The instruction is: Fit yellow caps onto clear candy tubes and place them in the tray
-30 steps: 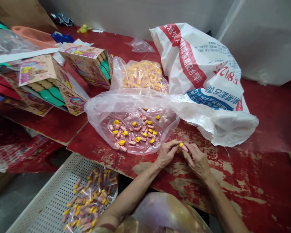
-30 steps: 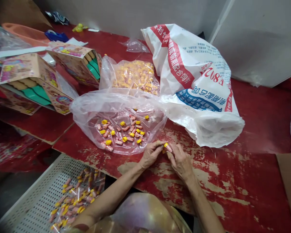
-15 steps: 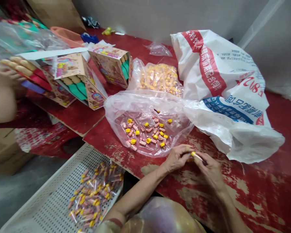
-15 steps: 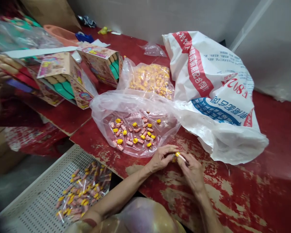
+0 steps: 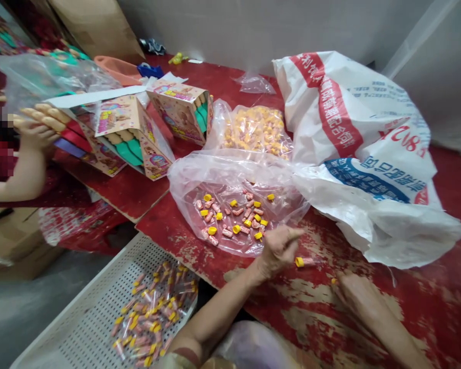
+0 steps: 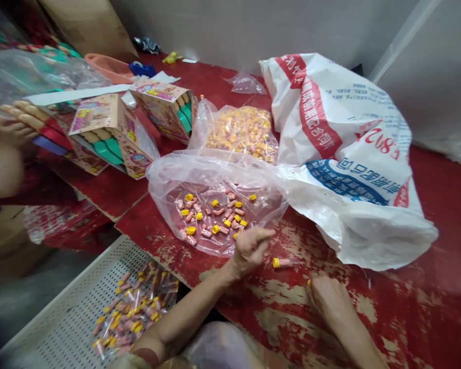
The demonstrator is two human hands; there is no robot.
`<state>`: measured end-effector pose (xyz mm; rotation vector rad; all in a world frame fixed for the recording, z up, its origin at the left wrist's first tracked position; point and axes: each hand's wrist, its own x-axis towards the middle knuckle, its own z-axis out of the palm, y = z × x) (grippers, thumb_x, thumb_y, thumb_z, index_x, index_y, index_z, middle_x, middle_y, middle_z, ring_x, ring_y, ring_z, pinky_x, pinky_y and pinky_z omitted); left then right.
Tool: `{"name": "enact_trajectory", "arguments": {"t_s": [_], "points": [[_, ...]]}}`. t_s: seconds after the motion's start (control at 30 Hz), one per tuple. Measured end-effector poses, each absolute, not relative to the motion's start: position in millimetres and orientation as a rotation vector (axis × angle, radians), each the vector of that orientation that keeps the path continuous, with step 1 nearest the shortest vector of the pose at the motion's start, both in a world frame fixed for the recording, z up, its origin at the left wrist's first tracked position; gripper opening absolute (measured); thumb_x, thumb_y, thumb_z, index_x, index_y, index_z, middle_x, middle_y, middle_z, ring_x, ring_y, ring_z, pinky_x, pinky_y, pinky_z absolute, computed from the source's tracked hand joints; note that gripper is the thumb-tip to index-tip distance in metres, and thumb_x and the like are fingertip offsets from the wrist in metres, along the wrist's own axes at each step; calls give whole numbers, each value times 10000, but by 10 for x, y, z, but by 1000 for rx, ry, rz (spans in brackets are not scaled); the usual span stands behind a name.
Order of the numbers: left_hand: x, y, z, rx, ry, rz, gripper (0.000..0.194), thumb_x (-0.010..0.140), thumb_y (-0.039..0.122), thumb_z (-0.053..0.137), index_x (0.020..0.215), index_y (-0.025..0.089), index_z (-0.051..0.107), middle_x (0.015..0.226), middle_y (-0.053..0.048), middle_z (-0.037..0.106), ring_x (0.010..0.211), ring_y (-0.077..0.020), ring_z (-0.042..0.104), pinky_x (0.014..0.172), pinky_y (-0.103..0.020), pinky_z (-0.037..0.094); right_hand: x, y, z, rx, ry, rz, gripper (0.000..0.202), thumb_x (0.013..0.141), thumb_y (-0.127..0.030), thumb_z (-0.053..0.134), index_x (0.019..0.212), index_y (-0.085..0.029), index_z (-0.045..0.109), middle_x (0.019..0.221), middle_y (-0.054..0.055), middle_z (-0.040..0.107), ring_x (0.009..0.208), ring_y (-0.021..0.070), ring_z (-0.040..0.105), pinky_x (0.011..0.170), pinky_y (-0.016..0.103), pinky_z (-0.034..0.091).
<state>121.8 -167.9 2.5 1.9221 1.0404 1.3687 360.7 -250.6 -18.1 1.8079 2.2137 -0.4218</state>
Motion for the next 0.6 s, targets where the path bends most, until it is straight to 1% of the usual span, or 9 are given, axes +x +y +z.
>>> {"name": "enact_trajectory", "arguments": {"t_s": [0.07, 0.1, 0.13, 0.2, 0.23, 0.33, 0.37, 0.47, 0.6], "points": [[1055, -1352, 122, 1969, 1317, 1304, 224, 845, 141, 444, 934, 180, 646, 853, -63, 672, 811, -174, 618, 760, -293, 489, 3616, -2484, -112, 1836, 2271, -477, 275, 851, -294, 409, 672, -186, 587, 637, 89, 594, 533, 190, 570, 490, 274, 320], [962, -1159, 149, 2022, 1463, 1186, 228, 838, 123, 432, 895, 172, 647, 872, -79, 666, 843, -195, 609, 790, -315, 478, 3601, -2486, -87, 1889, 2329, -499, 293, 878, -304, 393, 702, -186, 595, 671, 81, 602, 572, 184, 576, 520, 273, 349], [870, -959, 160, 2087, 1612, 1007, 237, 815, 91, 424, 869, 158, 645, 903, -101, 660, 887, -217, 601, 815, -330, 468, 3568, -2495, -76, 1966, 2400, -505, 308, 907, -315, 369, 756, -186, 605, 721, 75, 610, 624, 177, 582, 557, 271, 375], [709, -581, 147, 2220, 1854, 544, 282, 741, 40, 445, 922, 141, 637, 1013, -133, 646, 995, -266, 569, 874, -367, 438, 3456, -2523, -104, 2158, 2530, -428, 324, 955, -313, 314, 912, -183, 608, 824, 65, 611, 726, 166, 576, 638, 272, 406], [647, -422, 132, 2235, 1857, 470, 275, 706, 24, 458, 887, 123, 640, 966, -152, 653, 964, -291, 577, 856, -392, 439, 3383, -2538, -135, 2246, 2567, -321, 316, 965, -302, 306, 994, -181, 597, 868, 65, 608, 769, 167, 566, 675, 282, 409], [522, -129, 109, 2330, 1770, 363, 219, 694, 39, 468, 805, 128, 634, 866, -146, 663, 903, -304, 590, 821, -402, 442, 3176, -2585, -220, 2342, 2569, 125, 278, 943, -231, 375, 1138, -177, 564, 957, 83, 610, 847, 208, 529, 737, 351, 388], [496, -87, 114, 2369, 1727, 344, 206, 708, 55, 468, 807, 137, 630, 868, -136, 664, 904, -296, 589, 825, -393, 441, 3140, -2602, -224, 2324, 2582, 206, 284, 930, -209, 396, 1163, -182, 556, 984, 85, 611, 863, 217, 520, 746, 366, 383], [452, -47, 143, 2447, 1639, 308, 211, 740, 83, 458, 856, 152, 620, 911, -121, 666, 933, -271, 579, 850, -366, 432, 3233, -2634, -145, 2363, 2716, 236, 281, 914, -195, 431, 1169, -181, 547, 1036, 85, 605, 913, 207, 521, 776, 363, 412], [453, -56, 160, 2418, 1665, 310, 213, 741, 65, 442, 808, 152, 625, 872, -126, 673, 887, -266, 602, 796, -359, 448, 3801, -2432, 28, 2796, 2617, 446, 275, 904, -218, 403, 1097, -135, 580, 1069, 121, 597, 1016, 214, 521, 905, 386, 429]]}}
